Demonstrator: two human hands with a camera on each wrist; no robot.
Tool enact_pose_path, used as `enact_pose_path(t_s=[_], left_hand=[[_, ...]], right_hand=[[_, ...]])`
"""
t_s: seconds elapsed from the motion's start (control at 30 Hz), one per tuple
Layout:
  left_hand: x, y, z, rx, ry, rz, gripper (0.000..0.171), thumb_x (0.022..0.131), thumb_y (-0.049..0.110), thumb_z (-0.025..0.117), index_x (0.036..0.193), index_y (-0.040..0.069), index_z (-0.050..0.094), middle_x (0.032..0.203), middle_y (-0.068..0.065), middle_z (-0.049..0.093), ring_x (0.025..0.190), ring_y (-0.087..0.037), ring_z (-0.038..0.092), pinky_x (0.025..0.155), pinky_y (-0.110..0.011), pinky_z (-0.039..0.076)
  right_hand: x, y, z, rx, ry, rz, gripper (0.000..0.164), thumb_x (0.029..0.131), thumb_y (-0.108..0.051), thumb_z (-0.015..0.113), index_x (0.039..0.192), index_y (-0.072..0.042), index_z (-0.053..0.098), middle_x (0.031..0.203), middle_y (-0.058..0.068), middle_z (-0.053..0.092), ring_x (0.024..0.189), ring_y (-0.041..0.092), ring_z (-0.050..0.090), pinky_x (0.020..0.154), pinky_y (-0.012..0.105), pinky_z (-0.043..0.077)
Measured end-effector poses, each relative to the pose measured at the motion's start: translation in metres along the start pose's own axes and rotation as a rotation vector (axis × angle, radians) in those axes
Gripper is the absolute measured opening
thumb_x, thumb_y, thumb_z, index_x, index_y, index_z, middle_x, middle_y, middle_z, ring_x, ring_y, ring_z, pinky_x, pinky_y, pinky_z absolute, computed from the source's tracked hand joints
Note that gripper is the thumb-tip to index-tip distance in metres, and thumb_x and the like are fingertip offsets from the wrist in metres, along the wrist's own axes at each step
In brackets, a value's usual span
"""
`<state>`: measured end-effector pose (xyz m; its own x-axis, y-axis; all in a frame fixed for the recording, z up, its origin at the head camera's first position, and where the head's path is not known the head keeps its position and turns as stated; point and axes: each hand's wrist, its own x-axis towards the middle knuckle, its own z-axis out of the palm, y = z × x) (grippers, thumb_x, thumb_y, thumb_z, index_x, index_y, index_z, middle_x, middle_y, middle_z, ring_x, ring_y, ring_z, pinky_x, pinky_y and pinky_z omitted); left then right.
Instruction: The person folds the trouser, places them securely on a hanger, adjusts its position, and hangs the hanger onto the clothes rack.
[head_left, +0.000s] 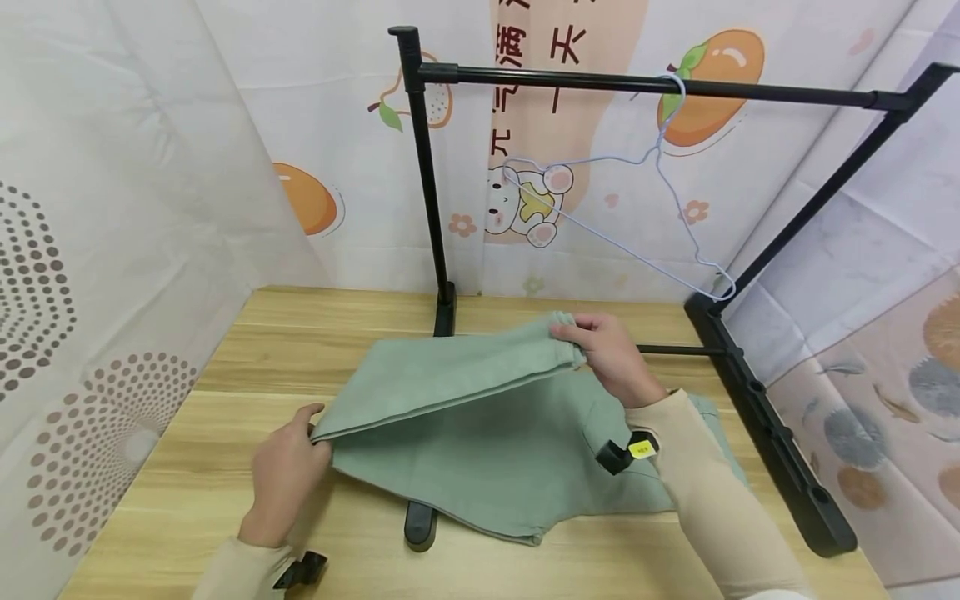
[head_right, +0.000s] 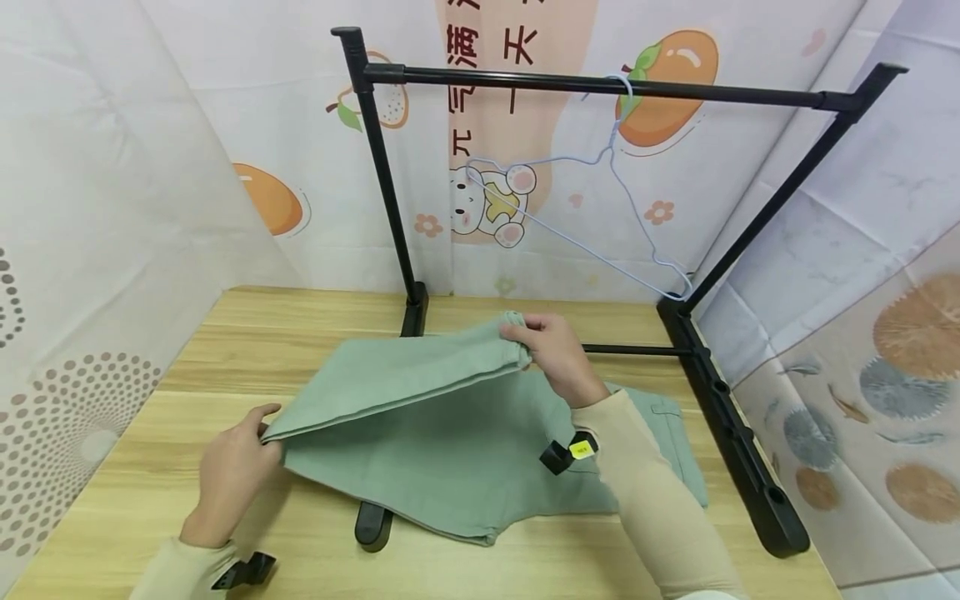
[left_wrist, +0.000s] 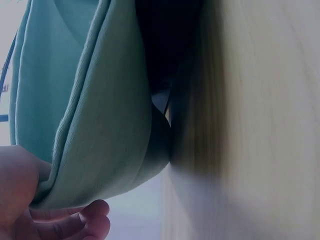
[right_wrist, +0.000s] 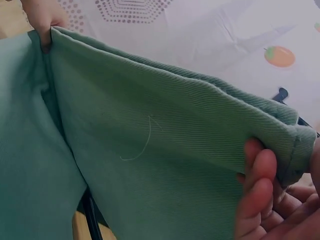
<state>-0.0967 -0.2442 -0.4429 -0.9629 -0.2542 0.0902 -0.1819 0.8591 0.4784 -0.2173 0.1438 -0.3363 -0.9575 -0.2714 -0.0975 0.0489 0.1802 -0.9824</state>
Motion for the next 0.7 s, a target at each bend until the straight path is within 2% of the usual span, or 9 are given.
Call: enact_pose_path(t_s=[0.2, 0.33, 0.6, 0.7], left_hand=[[0.000, 0.012, 0.005, 0.002, -0.023, 0.003, 0.055, 0.074, 0.001, 0.050, 0.128, -0.003, 0.057, 0.093, -0.021, 0.072, 0.050, -0.018, 0.047, 0.042, -0.029, 0.032], [-0.001, 0.017, 0.008, -0.008, -0.034, 0.008, 0.057, 0.072, 0.001, 0.050, 0.129, -0.003, 0.057, 0.092, -0.021, 0.071, 0.049, -0.018, 0.045, 0.041, -0.029, 0.031], [-0.004, 0.025, 0.017, -0.004, -0.021, 0.055, 0.057, 0.070, -0.001, 0.050, 0.126, -0.002, 0.059, 0.090, -0.017, 0.072, 0.048, -0.016, 0.044, 0.041, -0.028, 0.030], [-0.005, 0.029, 0.020, -0.001, 0.003, 0.072, 0.056, 0.068, -0.002, 0.050, 0.123, -0.001, 0.061, 0.093, -0.017, 0.072, 0.053, -0.019, 0.051, 0.043, -0.028, 0.031]], right_hand=[[-0.014, 0.009, -0.025, 0.035, 0.037, 0.024, 0.015, 0.094, -0.020, 0.065, 0.100, -0.007, 0.072, 0.082, -0.009, 0.071, 0.077, 0.004, 0.067, 0.070, 0.022, 0.056], [-0.022, 0.012, -0.039, 0.103, 0.078, 0.062, 0.008, 0.093, -0.020, 0.067, 0.094, -0.015, 0.073, 0.084, -0.008, 0.072, 0.076, 0.004, 0.067, 0.069, 0.021, 0.057], [-0.040, 0.021, -0.069, 0.147, 0.101, 0.091, 0.008, 0.092, -0.018, 0.068, 0.093, -0.017, 0.075, 0.084, -0.007, 0.072, 0.075, 0.005, 0.067, 0.067, 0.022, 0.057], [-0.048, 0.022, -0.078, 0.142, 0.111, 0.111, 0.008, 0.092, -0.018, 0.068, 0.094, -0.016, 0.076, 0.083, -0.007, 0.072, 0.074, 0.005, 0.067, 0.066, 0.023, 0.058]])
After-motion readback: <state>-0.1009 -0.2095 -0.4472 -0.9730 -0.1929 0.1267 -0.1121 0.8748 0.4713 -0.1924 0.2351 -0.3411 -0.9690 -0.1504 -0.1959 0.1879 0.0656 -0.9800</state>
